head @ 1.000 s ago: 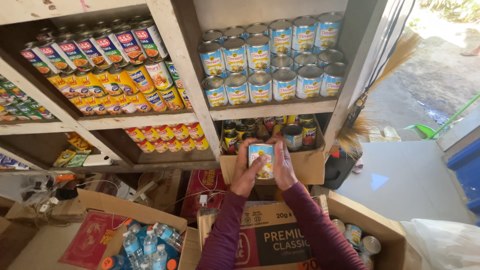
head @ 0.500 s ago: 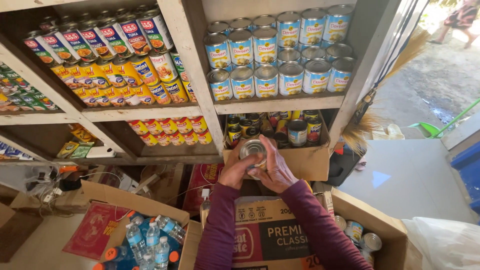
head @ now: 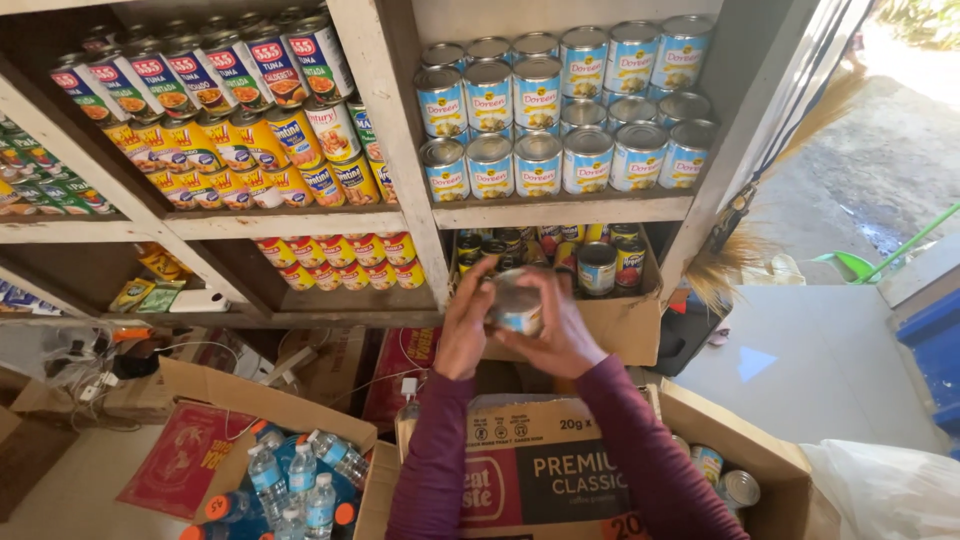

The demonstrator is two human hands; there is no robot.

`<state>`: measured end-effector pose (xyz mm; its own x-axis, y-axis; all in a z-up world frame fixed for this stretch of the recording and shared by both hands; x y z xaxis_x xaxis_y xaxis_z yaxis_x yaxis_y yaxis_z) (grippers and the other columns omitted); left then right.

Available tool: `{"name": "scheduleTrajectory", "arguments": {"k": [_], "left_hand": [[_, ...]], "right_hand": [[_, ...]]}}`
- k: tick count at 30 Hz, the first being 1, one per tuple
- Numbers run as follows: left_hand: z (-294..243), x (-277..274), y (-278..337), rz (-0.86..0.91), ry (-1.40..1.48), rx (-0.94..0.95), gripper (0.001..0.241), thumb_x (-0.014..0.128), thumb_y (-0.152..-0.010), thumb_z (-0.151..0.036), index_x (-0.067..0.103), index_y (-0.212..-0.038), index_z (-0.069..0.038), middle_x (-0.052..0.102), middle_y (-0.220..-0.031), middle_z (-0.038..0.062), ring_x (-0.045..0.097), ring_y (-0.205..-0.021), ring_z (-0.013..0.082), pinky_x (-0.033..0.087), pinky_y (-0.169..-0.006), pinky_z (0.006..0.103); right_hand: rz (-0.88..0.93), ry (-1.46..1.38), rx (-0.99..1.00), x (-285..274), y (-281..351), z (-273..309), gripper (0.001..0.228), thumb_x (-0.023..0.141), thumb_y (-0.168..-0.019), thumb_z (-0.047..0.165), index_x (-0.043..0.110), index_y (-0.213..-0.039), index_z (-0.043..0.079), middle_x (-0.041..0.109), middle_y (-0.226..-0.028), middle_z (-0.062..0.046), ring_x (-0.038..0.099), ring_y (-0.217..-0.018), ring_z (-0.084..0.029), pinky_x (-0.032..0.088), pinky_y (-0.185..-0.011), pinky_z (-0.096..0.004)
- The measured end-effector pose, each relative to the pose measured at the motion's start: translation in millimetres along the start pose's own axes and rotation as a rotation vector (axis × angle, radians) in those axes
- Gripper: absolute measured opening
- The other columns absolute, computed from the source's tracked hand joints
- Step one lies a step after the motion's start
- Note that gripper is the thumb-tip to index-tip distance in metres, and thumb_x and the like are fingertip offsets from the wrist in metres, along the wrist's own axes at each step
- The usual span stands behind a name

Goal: Organizing and stocking canned goods on grocery store shelves.

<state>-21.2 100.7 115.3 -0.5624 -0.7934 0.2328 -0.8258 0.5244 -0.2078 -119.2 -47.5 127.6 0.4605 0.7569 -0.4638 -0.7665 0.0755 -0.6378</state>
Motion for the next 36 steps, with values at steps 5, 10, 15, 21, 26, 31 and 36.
{"name": "scheduleTrajectory", "arguments": {"k": [5, 10, 15, 21, 26, 31, 36], "left_hand": [[-45, 1, 14, 0.161, -0.061, 0.217, 0.038, 0.063, -0.098, -0.003, 0.060, -0.136, -0.005, 0.063, -0.129, 0.008, 0.064, -0.114, 0.0177, 0.056, -0.096, 0.0331], [-68, -15, 7, 0.277, -0.242, 0.248, 0.035, 0.075, -0.091, 0.000, 0.060, -0.122, -0.006, 0.064, -0.121, 0.001, 0.068, -0.107, 0.0133, 0.058, -0.090, 0.0301], [-63, -37, 5, 0.310, -0.247, 0.306, 0.022, 0.077, -0.093, 0.002, 0.062, -0.108, -0.003, 0.064, -0.110, 0.001, 0.066, -0.103, 0.0113, 0.057, -0.090, 0.0284], [-89, -27, -2, 0.232, -0.382, 0.367, 0.018, 0.079, -0.089, 0.002, 0.064, -0.098, -0.002, 0.064, -0.101, 0.002, 0.062, -0.090, 0.0084, 0.054, -0.077, 0.0257], [-111, -4, -35, 0.157, -0.605, 0.432, 0.020, 0.082, -0.086, -0.001, 0.065, -0.096, -0.003, 0.061, -0.091, 0.005, 0.060, -0.073, 0.0105, 0.050, -0.063, 0.0260], [-139, 31, -93, 0.222, -0.616, 0.693, 0.021, 0.080, -0.086, -0.003, 0.064, -0.099, -0.005, 0.063, -0.094, 0.010, 0.066, -0.076, 0.0221, 0.053, -0.064, 0.0345], [-160, 62, -172, 0.273, -0.745, 0.952, 0.022, 0.084, -0.082, -0.007, 0.065, -0.095, -0.009, 0.069, -0.100, 0.009, 0.064, -0.092, 0.0312, 0.050, -0.077, 0.0449]], "right_hand": [[-0.033, -0.087, 0.140, -31, -19, 11, 0.071, 0.092, -0.076, 0.031, 0.047, -0.127, 0.008, 0.058, -0.125, -0.014, 0.055, -0.118, -0.022, 0.047, -0.105, -0.038], [0.100, -0.170, 0.071, -39, -36, 22, 0.066, 0.094, -0.072, 0.030, 0.041, -0.106, 0.009, 0.059, -0.137, -0.013, 0.051, -0.123, -0.018, 0.043, -0.105, -0.035], [0.298, -0.438, 0.184, -30, -50, 20, 0.055, 0.089, -0.079, 0.022, 0.039, -0.100, 0.011, 0.056, -0.141, -0.011, 0.055, -0.121, -0.014, 0.050, -0.102, -0.034], [0.347, -0.196, -0.013, -45, -79, 36, 0.039, 0.083, -0.085, 0.014, 0.045, -0.093, 0.008, 0.055, -0.118, -0.006, 0.056, -0.114, -0.011, 0.052, -0.103, -0.035], [0.330, 0.191, 0.169, -69, -105, 56, 0.031, 0.083, -0.084, 0.012, 0.057, -0.097, 0.004, 0.059, -0.096, -0.007, 0.059, -0.080, -0.015, 0.053, -0.070, -0.033], [0.098, 0.132, -0.011, -110, -128, 43, 0.027, 0.077, -0.090, 0.001, 0.054, -0.104, 0.003, 0.057, -0.102, -0.006, 0.058, -0.094, -0.013, 0.054, -0.085, -0.029], [0.041, 0.164, -0.004, -150, -173, 8, 0.026, 0.078, -0.094, 0.000, 0.053, -0.103, 0.005, 0.056, -0.106, -0.006, 0.058, -0.100, -0.012, 0.055, -0.090, -0.029]]}}
Point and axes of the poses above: each hand's wrist, its own y-axis away from the middle knuckle, its own x-axis out of the palm, z = x × y, the point moved 1 cm from there along -y, towards the middle knuckle
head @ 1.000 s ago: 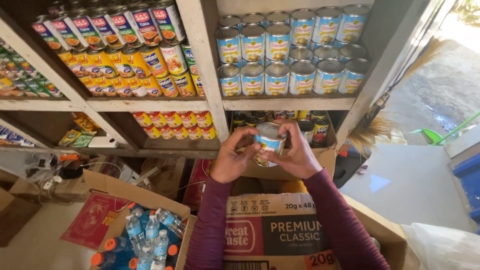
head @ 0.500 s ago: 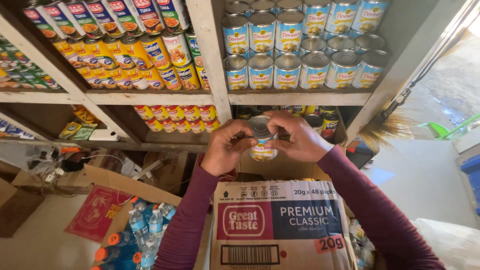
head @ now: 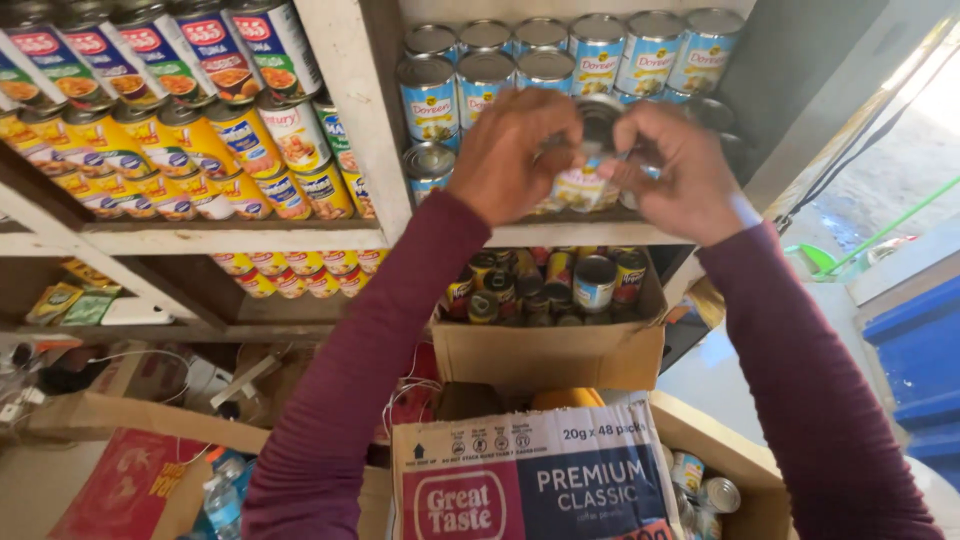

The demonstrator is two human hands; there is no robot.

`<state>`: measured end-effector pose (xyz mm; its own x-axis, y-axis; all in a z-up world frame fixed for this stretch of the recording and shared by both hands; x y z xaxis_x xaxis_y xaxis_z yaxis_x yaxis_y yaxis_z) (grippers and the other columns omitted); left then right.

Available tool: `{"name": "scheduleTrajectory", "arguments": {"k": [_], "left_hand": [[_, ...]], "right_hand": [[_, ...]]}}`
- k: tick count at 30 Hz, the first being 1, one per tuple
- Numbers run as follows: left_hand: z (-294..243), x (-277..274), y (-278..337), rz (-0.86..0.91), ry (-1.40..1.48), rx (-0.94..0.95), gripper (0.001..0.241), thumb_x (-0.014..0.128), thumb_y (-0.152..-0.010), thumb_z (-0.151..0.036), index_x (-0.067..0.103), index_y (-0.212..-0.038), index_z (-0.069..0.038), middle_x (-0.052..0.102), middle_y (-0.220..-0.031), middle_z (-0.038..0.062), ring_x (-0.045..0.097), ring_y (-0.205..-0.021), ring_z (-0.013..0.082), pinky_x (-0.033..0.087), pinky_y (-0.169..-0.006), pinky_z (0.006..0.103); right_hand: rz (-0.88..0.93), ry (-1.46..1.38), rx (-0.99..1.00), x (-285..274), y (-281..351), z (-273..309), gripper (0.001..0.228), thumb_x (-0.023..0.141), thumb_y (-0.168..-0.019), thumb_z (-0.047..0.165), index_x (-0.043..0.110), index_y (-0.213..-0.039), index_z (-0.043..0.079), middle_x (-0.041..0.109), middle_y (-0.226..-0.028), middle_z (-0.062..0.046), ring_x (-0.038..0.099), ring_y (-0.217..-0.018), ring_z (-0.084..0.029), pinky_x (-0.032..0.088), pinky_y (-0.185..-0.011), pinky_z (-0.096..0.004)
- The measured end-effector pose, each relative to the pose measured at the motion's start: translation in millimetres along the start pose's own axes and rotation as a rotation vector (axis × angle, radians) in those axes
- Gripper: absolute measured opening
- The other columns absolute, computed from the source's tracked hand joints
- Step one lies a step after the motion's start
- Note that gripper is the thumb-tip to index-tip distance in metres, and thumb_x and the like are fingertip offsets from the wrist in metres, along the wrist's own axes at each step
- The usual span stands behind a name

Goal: Organizing and stocking canned goods on grocery store shelves.

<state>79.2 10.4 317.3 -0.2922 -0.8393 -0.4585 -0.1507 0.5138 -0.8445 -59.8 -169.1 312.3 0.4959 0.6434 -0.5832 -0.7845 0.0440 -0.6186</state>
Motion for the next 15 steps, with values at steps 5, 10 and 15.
{"name": "scheduleTrajectory", "arguments": {"k": [5, 10, 15], "left_hand": [[43, 31, -57, 0.035, -0.177, 0.089, 0.022, 0.086, -0.077, -0.017, 0.066, -0.087, -0.015, 0.072, -0.097, 0.003, 0.057, -0.103, 0.0328, 0.040, -0.086, 0.0500], [81, 66, -81, 0.100, -0.307, 0.057, 0.017, 0.081, -0.078, -0.022, 0.066, -0.083, -0.018, 0.071, -0.088, 0.001, 0.055, -0.101, 0.0307, 0.036, -0.085, 0.0512], [116, 90, -89, 0.105, -0.337, 0.074, 0.015, 0.080, -0.079, -0.021, 0.066, -0.087, -0.019, 0.070, -0.090, 0.002, 0.054, -0.101, 0.0306, 0.035, -0.083, 0.0516]], "right_hand": [[-0.022, 0.269, 0.081, -31, -41, -23, 0.030, 0.083, -0.094, 0.003, 0.054, -0.103, 0.004, 0.060, -0.095, -0.006, 0.057, -0.087, -0.015, 0.050, -0.080, -0.034], [-0.026, 0.333, 0.215, -37, -66, -55, 0.029, 0.083, -0.094, 0.007, 0.055, -0.099, 0.006, 0.062, -0.092, -0.005, 0.055, -0.080, -0.017, 0.048, -0.069, -0.036], [-0.043, 0.197, 0.199, -30, -77, -103, 0.029, 0.081, -0.094, 0.003, 0.052, -0.099, 0.007, 0.060, -0.093, -0.001, 0.056, -0.086, -0.011, 0.051, -0.073, -0.031]]}}
Point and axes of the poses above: each hand's wrist, its own y-axis away from the middle knuckle, its own x-axis out of the palm, z = x × y, the point moved 1 cm from there along -y, towards the middle knuckle
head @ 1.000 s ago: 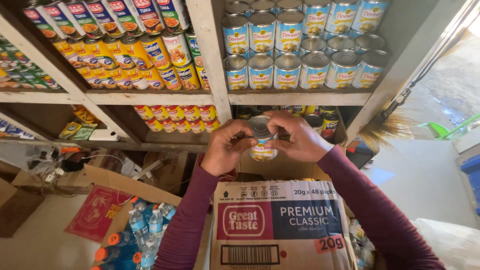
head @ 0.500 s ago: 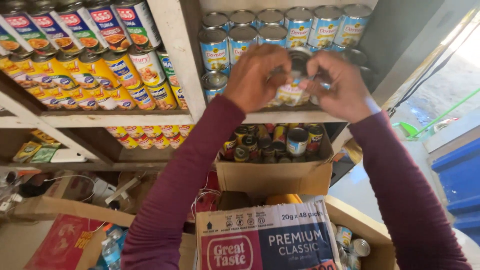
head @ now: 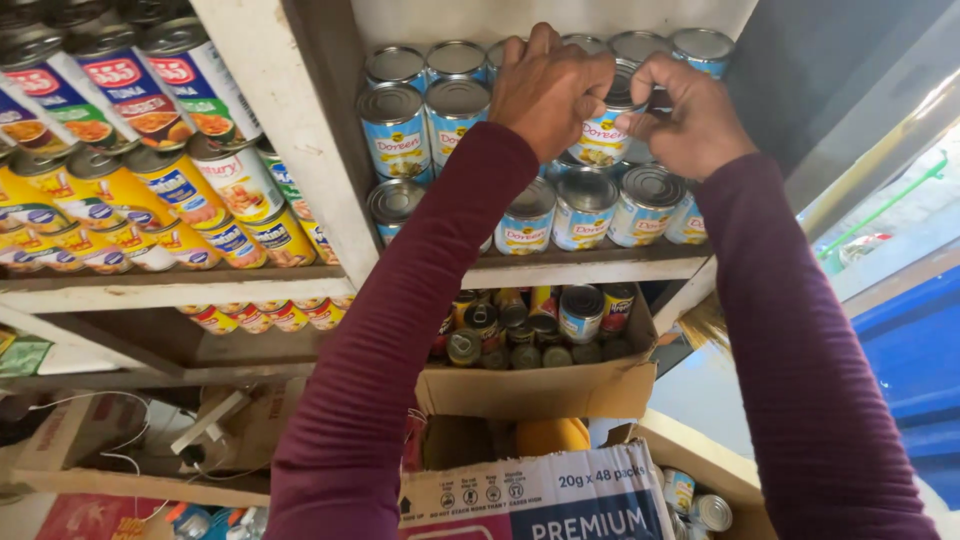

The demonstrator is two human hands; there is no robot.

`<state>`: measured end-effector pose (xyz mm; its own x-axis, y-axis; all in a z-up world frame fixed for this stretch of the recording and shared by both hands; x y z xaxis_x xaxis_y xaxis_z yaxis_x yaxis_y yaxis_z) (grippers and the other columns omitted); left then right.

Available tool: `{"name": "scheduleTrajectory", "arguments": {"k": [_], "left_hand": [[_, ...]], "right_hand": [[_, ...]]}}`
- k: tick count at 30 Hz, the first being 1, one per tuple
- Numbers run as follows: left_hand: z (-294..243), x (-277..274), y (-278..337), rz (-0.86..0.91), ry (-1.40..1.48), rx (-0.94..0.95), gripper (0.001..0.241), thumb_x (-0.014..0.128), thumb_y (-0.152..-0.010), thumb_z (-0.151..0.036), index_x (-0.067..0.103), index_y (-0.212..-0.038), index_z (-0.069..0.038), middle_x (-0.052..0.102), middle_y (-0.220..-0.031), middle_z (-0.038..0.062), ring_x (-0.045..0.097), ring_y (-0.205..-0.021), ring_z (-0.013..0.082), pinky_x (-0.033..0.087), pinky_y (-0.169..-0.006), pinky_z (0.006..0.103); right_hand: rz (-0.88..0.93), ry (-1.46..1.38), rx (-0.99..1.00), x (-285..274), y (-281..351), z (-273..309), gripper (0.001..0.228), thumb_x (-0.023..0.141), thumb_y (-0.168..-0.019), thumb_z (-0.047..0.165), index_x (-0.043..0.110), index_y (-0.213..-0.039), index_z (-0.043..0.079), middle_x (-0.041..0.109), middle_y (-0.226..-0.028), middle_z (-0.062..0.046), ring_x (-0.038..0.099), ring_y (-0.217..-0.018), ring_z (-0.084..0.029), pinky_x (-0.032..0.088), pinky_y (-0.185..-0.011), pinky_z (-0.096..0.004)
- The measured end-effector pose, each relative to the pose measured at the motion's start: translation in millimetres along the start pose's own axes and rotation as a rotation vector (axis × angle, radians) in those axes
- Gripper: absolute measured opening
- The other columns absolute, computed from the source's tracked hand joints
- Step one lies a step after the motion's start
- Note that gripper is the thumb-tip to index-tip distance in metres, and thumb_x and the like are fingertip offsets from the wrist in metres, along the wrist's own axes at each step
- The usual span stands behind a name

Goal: Organizing and stocking canned goods on grocery store shelves.

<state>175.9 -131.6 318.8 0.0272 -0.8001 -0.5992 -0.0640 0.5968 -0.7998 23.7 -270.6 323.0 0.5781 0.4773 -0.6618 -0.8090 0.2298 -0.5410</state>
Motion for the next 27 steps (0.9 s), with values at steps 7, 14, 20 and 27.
{"name": "scheduleTrajectory", "arguments": {"k": [7, 14, 20, 27], "left_hand": [[16, 19, 0, 0.061, -0.063, -0.032, 0.013, 0.076, -0.081, -0.015, 0.066, -0.086, -0.021, 0.072, -0.086, 0.000, 0.055, -0.103, 0.0290, 0.034, -0.087, 0.0517], [29, 27, 5, 0.022, -0.104, 0.002, 0.014, 0.076, -0.079, -0.016, 0.068, -0.089, -0.021, 0.072, -0.090, 0.005, 0.055, -0.103, 0.0316, 0.033, -0.086, 0.0531], [23, 24, 5, 0.046, -0.084, -0.027, 0.014, 0.078, -0.078, -0.017, 0.070, -0.089, -0.021, 0.072, -0.091, 0.007, 0.056, -0.102, 0.0329, 0.033, -0.087, 0.0549], [22, 25, 1, 0.085, -0.072, -0.098, 0.013, 0.079, -0.077, -0.018, 0.069, -0.086, -0.020, 0.071, -0.089, 0.008, 0.056, -0.102, 0.0330, 0.034, -0.088, 0.0567]], "right_hand": [[0.063, -0.179, 0.105, 23, -17, -39, 0.030, 0.077, -0.096, 0.002, 0.048, -0.098, 0.009, 0.055, -0.086, 0.001, 0.053, -0.082, -0.007, 0.047, -0.068, -0.027], [0.132, -0.267, 0.138, 30, -27, -51, 0.029, 0.073, -0.096, -0.001, 0.047, -0.100, 0.010, 0.051, -0.083, 0.004, 0.049, -0.077, -0.004, 0.043, -0.064, -0.024], [0.183, -0.282, 0.111, 30, -27, -59, 0.029, 0.072, -0.099, -0.002, 0.046, -0.102, 0.010, 0.049, -0.084, 0.003, 0.046, -0.077, -0.005, 0.041, -0.064, -0.023], [0.165, -0.417, 0.075, 35, -27, -69, 0.027, 0.067, -0.100, -0.004, 0.044, -0.106, 0.009, 0.053, -0.092, 0.003, 0.052, -0.089, -0.005, 0.046, -0.074, -0.023]]}}
Point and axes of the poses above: each hand's wrist, its own y-axis away from the middle knuckle, its own x-axis out of the palm, z = x × y, the point moved 1 cm from there along -y, towards the middle knuckle
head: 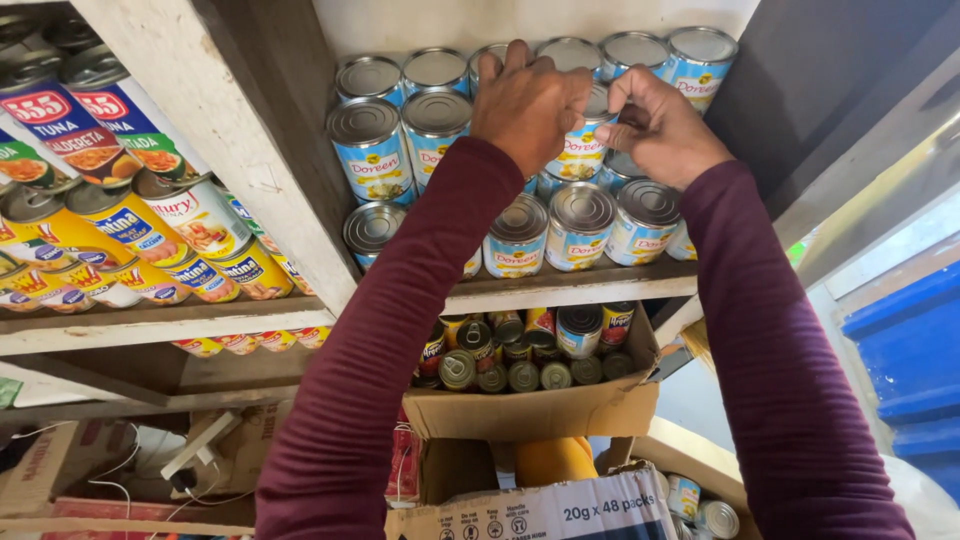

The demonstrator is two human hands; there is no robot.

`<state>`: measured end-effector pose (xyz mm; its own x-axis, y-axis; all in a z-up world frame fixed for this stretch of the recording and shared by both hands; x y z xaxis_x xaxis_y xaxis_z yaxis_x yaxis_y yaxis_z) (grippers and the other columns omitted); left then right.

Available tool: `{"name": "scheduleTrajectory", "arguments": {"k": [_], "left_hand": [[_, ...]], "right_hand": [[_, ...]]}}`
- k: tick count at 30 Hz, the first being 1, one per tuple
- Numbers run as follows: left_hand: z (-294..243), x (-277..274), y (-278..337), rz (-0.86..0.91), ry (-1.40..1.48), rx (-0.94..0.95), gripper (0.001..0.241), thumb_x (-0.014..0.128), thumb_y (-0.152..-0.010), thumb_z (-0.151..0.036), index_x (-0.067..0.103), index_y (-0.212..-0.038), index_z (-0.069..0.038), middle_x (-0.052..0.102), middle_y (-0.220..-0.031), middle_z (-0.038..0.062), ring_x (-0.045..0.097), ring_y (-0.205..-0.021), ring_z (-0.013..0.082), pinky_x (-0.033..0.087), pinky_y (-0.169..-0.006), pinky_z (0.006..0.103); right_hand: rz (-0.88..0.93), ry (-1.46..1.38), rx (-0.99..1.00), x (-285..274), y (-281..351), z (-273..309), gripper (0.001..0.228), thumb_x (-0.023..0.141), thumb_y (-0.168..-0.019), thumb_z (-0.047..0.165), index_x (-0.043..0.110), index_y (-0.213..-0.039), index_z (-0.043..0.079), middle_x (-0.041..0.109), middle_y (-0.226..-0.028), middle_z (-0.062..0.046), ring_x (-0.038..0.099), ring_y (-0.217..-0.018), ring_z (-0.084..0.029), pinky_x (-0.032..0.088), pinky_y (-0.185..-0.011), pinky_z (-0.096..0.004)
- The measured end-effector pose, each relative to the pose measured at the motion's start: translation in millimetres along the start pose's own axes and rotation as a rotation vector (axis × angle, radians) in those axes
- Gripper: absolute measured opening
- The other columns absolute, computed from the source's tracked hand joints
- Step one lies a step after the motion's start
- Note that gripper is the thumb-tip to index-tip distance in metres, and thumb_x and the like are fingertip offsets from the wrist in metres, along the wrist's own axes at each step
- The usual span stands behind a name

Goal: Organizing and stocking canned goods on grocery store shelves.

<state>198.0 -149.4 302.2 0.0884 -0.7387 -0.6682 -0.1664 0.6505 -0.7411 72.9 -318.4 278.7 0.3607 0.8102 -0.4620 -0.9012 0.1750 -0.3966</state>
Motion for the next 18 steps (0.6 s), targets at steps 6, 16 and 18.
{"name": "scheduleTrajectory", "arguments": {"k": [6, 16, 18], "left_hand": [[1, -2, 1, 0.020, 0.054, -0.018, 0.016, 0.083, -0.078, -0.020, 0.067, -0.084, -0.018, 0.071, -0.087, 0.007, 0.058, -0.101, 0.0327, 0.036, -0.088, 0.0557], [11, -7, 12, -0.042, 0.130, 0.012, 0.023, 0.086, -0.075, -0.023, 0.067, -0.086, -0.017, 0.072, -0.090, 0.003, 0.059, -0.097, 0.0336, 0.036, -0.084, 0.0546], [14, -3, 10, -0.044, 0.129, 0.011, 0.023, 0.086, -0.075, -0.022, 0.066, -0.086, -0.017, 0.072, -0.089, 0.003, 0.059, -0.098, 0.0332, 0.036, -0.085, 0.0542]], "right_hand": [[-0.022, 0.011, -0.047, 0, 2, -14, 0.030, 0.071, -0.101, -0.005, 0.046, -0.111, 0.009, 0.051, -0.100, -0.001, 0.053, -0.097, -0.008, 0.048, -0.083, -0.025], [-0.162, -0.206, 0.017, 32, 16, -17, 0.084, 0.079, -0.090, -0.001, 0.029, -0.157, 0.005, 0.061, -0.145, -0.014, 0.060, -0.136, -0.023, 0.054, -0.110, -0.035], [-0.167, -0.205, 0.010, 32, 15, -20, 0.085, 0.079, -0.090, -0.002, 0.028, -0.158, 0.004, 0.060, -0.147, -0.014, 0.058, -0.137, -0.022, 0.053, -0.112, -0.035]]}}
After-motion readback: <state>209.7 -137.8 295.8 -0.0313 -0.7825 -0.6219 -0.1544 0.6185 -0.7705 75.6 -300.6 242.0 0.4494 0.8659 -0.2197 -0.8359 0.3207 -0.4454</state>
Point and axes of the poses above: each hand's wrist, its own y-axis away from the middle knuckle, its own x-axis out of the palm, z = x × y, the point moved 1 cm from there along -y, towards the middle knuckle
